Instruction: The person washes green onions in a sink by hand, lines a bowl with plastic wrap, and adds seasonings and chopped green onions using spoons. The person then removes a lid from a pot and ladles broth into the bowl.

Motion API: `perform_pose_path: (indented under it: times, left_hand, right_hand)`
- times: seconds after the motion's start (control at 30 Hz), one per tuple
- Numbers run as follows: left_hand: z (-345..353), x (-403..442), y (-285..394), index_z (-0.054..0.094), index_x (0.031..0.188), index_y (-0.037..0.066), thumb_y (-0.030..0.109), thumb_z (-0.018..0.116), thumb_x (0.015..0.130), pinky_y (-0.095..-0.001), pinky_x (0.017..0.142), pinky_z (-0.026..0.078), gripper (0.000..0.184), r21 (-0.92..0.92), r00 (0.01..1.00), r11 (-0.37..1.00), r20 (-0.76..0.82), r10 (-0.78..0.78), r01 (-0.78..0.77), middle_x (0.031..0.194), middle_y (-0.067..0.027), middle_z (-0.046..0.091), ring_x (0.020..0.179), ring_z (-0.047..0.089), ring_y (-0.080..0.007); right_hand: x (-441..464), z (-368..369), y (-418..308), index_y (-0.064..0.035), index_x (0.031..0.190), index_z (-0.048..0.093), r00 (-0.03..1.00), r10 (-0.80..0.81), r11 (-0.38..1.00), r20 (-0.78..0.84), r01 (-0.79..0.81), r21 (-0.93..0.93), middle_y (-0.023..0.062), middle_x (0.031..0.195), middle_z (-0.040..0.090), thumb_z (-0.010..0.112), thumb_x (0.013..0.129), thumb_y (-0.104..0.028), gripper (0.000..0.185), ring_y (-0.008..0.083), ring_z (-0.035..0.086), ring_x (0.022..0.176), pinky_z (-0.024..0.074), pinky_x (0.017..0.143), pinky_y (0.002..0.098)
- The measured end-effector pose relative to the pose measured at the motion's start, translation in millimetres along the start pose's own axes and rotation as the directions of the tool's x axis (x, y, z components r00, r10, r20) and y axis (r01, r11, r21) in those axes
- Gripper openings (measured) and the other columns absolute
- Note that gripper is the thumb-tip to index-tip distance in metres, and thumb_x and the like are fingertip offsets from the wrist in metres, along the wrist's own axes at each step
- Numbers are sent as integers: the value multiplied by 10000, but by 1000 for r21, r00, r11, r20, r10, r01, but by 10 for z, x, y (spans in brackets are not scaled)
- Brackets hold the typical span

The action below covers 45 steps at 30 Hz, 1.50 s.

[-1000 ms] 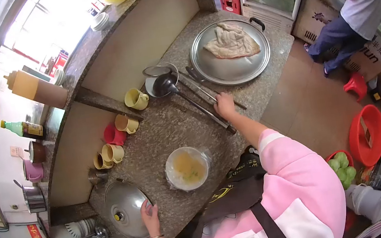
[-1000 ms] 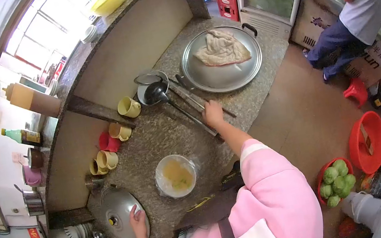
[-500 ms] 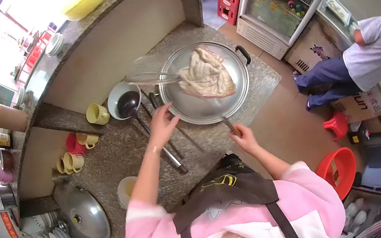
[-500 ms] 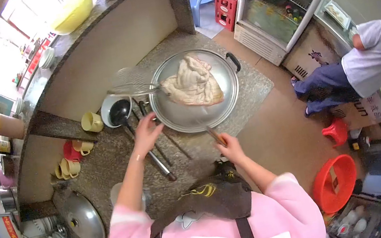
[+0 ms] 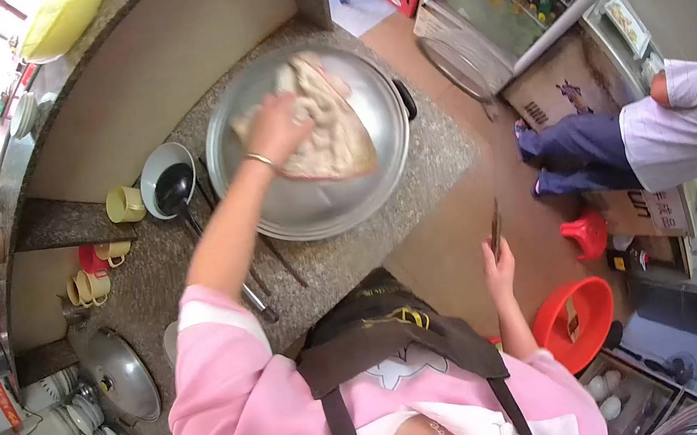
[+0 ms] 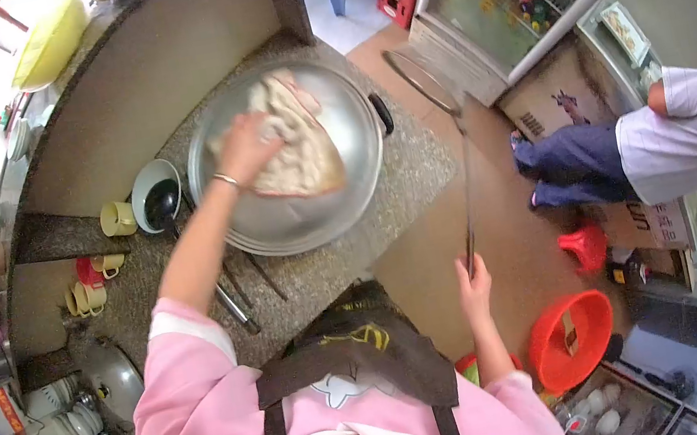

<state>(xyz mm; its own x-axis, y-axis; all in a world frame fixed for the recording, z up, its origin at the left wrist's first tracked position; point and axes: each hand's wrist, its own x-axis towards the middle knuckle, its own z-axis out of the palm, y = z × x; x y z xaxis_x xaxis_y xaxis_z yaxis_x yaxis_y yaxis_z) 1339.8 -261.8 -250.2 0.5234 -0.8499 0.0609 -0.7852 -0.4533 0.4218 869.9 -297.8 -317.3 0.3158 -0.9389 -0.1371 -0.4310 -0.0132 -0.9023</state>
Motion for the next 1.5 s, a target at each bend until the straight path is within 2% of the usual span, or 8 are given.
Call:
perform_pose_path:
  times: [0.17,0.43,0.67,0.73,1.17,1.23,1.33,1.5]
  left_hand:
    - [-1401,-563,-428,584,1110,25,295,696,679,-378,852,444,521,-25,960,999,-278,-45,40,1010,-172,584,967,570,-299]
    - [-2240,-2697,-1201,563,1112,-24,111,650,705,-295,853,428,437,-70,803,898,-423,-420,433,1025,-112,589,954,570,-205]
    - [-2345,-4335,-1372,574,1084,13,115,659,676,-332,817,438,429,-8,585,702,-546,-599,712,999,-125,563,923,566,-266]
    - [-2365,-4711,-1388,573,1085,12,112,657,681,-333,826,437,425,-76,535,679,-554,-638,730,1015,-122,565,937,566,-262]
    - [-2228,-5911,-1721,567,1105,15,104,652,689,-335,864,430,433,-200,377,569,-571,-729,798,1068,-115,572,996,560,-249]
    - [-2246,-5966,-1617,567,1105,17,105,652,689,-336,864,430,434,-222,353,547,-560,-749,807,1066,-113,571,996,560,-250]
    - [-2226,-5978,-1611,568,1106,22,104,649,688,-337,860,430,434,-248,335,529,-545,-768,811,1062,-111,567,994,559,-253]
    - [-2263,-5979,-1599,570,1101,28,98,643,686,-338,852,432,427,-208,391,589,-573,-720,781,1050,-114,564,981,562,-260]
  right_hand:
    - [436,245,-195,-11,1110,546,969,52,989,242,-17,-147,57,668,523,554,880,-299,369,136,502,627,413,592,287]
    - [1160,1525,-330,-176,1257,467,754,-262,602,602,616,-509,154,917,623,554,834,-305,450,319,611,813,483,695,421]
    - [1375,2194,-509,-263,1299,424,600,-365,522,712,765,-378,172,924,625,536,825,-266,487,344,615,803,487,689,442]
    - [1327,2199,-557,-203,1279,464,730,-198,500,654,649,-573,192,1000,613,546,804,-209,482,366,603,858,485,750,441]
    - [835,1513,-1039,-102,1211,539,597,99,497,796,664,-559,231,890,625,549,763,-160,452,403,599,821,473,717,448]
    - [600,1544,-1314,-95,1204,550,602,485,622,634,272,-735,213,939,634,583,770,-210,451,382,602,900,468,761,416]
    - [617,1760,-810,-104,1223,540,602,252,778,758,340,-528,197,997,635,612,773,-249,478,351,595,969,460,812,383]
    - [699,2270,-409,-117,1226,539,663,-69,751,746,527,-398,195,1051,618,622,778,-261,478,345,582,1002,451,844,385]
